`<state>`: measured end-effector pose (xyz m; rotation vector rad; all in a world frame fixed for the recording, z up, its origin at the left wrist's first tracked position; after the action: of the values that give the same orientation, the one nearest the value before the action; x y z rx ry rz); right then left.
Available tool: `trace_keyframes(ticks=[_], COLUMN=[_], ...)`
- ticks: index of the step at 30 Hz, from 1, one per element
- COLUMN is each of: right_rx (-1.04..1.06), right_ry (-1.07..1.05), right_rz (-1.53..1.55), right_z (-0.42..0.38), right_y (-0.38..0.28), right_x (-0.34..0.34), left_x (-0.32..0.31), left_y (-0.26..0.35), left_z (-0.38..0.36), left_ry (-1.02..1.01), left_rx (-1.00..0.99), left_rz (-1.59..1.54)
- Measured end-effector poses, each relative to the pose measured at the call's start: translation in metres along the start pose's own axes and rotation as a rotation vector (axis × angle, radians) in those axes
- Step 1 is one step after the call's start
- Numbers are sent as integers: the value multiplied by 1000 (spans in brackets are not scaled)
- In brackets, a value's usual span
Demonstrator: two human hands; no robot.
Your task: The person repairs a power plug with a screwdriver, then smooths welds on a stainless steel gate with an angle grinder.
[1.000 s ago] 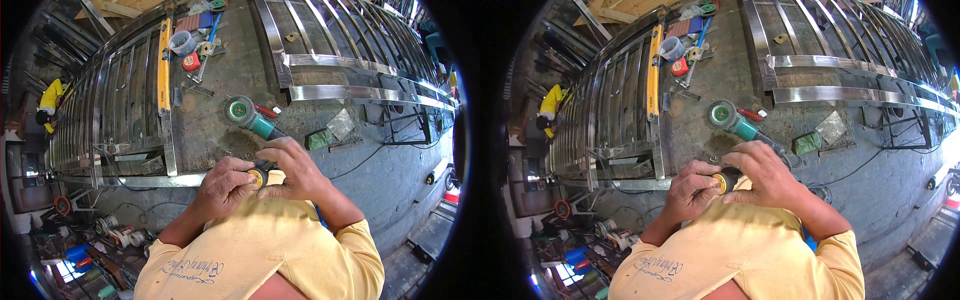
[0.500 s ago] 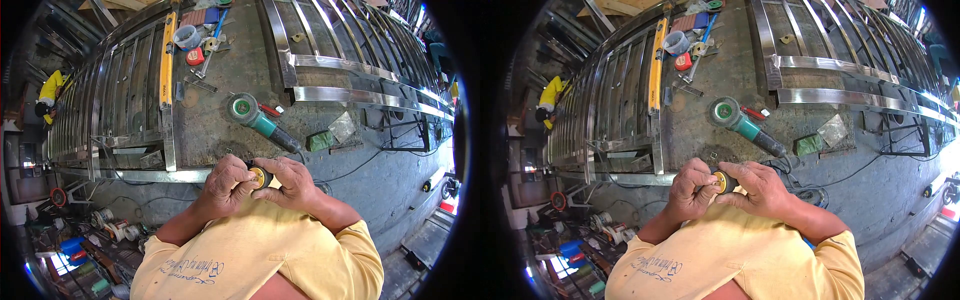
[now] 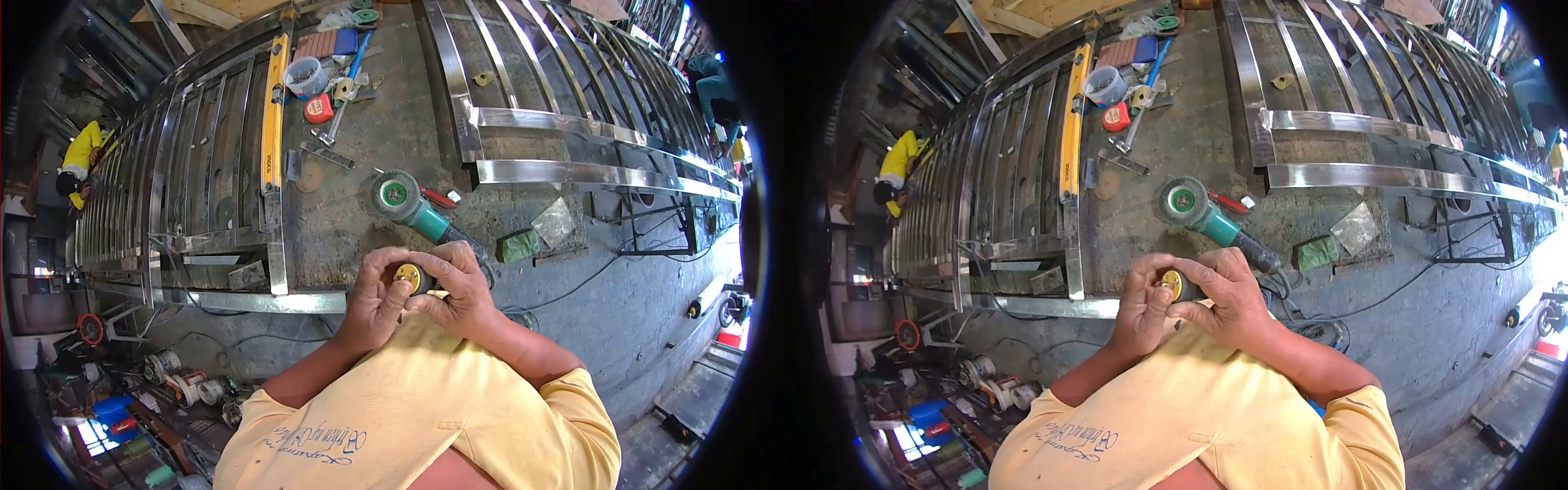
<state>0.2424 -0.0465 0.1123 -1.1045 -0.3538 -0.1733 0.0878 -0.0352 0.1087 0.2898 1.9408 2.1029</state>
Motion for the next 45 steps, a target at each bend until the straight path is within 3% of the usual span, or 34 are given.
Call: trace_keyframes(ticks=[1,4,7,9,10,11,13,14,15,18,20,23,27,28,31,33,35,37,39,41,45], right_rx=[27,96,45,1,-236,-246,-347,-505,-530,-608,-507,-404,-333,-432,-489,-460,-492,-546,-482,-149,17], right_ry=[-9,-70,-51,152,212,221,49,-75,-129,-285,-284,-282,-128,-140,6,124,232,364,429,423,463], right_rz=[-73,-215,122,79,3,-185,-434,-577,-604,-634,-587,-539,-531,-558,-370,-303,-171,174,130,-70,136], right_z=[2,15,32,57,64,71,50,37,36,35,33,28,20,16,13,9,6,-3,2,17,28], right_y=[3,7,33,73,109,135,229,263,272,290,294,301,276,277,221,186,149,129,81,21,-60], right_x=[-3,-11,-16,-10,-11,-12,-29,-43,-44,-47,-45,-41,-32,-30,-11,6,29,59,91,115,128], left_x=[-3,8,21,29,32,36,39,47,47,51,47,43,33,34,36,45,50,50,48,41,27], left_y=[-10,-38,-66,-70,-66,-62,-59,-54,-53,-48,-44,-46,-35,-29,-27,-36,-37,-39,-36,-24,-30], left_z=[-1,-10,-15,-13,-9,-7,-8,-8,-9,-11,-15,-12,-17,-19,-22,-24,-18,-15,-10,-7,-5], left_ry=[20,18,2,11,38,62,-7,-32,-70,-122,-156,-286,-417,-424,-324,-206,-109,-91,-83,-93,-194], left_rx=[121,205,272,240,189,140,162,156,175,209,284,215,293,346,432,403,240,186,155,158,197], left_rz=[-228,-245,-433,-554,-590,-625,-750,-807,-871,-669,-610,-523,-427,-399,-350,-236,-186,-152,-102,-39,-107])
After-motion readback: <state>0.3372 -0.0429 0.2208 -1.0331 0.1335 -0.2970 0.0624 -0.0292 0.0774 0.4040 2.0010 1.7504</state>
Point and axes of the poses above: each hand's wrist, its own z-axis towards the middle knuckle, its own x-axis out of the back of the hand, y = z × x, the point moved 6 cm from there along z, towards the middle knuckle, and after that the axes turned 4 degrees about z, right-handed, at the moved point
